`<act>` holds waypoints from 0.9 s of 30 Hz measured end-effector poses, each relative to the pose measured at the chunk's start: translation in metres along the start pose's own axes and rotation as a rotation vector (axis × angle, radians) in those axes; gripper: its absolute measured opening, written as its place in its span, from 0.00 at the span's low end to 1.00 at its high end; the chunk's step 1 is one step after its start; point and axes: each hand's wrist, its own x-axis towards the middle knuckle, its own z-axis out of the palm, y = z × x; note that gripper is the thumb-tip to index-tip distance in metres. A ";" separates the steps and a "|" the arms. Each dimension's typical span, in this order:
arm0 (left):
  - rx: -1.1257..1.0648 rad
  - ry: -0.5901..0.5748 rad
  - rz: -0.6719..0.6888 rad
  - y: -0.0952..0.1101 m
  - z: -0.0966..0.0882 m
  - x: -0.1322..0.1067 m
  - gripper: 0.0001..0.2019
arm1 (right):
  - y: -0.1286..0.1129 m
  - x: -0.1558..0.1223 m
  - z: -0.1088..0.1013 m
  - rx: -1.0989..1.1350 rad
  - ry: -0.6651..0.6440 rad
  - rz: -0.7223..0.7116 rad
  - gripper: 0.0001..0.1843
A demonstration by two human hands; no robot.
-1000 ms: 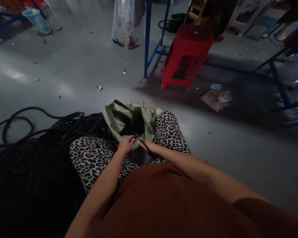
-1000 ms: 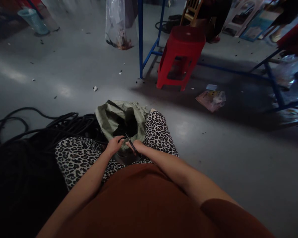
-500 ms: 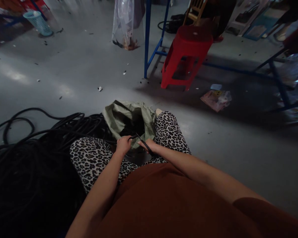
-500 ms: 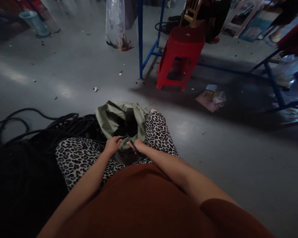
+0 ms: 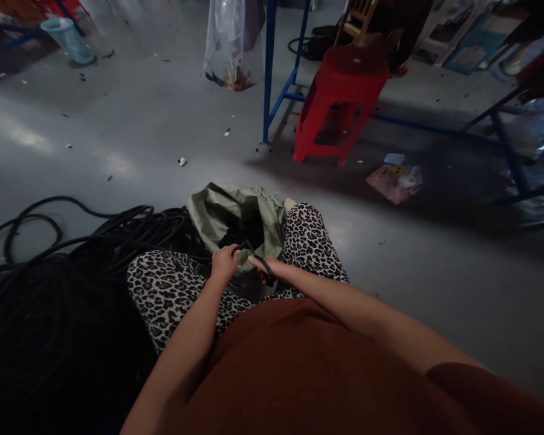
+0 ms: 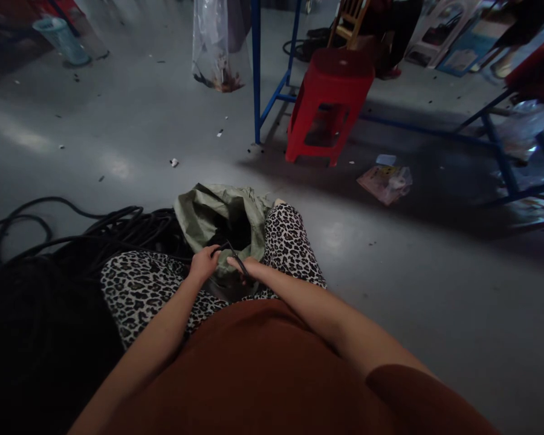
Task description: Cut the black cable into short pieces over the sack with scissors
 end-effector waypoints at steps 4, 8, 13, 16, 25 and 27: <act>-0.002 0.006 0.000 0.001 -0.001 0.000 0.18 | 0.000 0.003 0.000 -0.069 -0.005 -0.004 0.31; 0.010 0.012 0.000 0.000 0.000 0.001 0.18 | 0.004 0.011 0.000 -0.108 -0.023 -0.009 0.33; 0.012 0.000 0.009 0.002 0.000 -0.001 0.18 | 0.010 0.017 0.000 -0.116 -0.015 -0.033 0.34; 0.013 -0.017 0.022 0.003 -0.001 -0.001 0.18 | 0.011 0.019 0.000 -0.137 -0.027 -0.029 0.35; 0.021 -0.047 0.035 0.008 -0.002 -0.004 0.17 | 0.005 0.011 0.001 -0.137 -0.018 -0.019 0.30; 0.008 -0.050 0.043 0.009 -0.002 -0.004 0.17 | 0.004 0.009 0.000 -0.146 -0.008 -0.023 0.31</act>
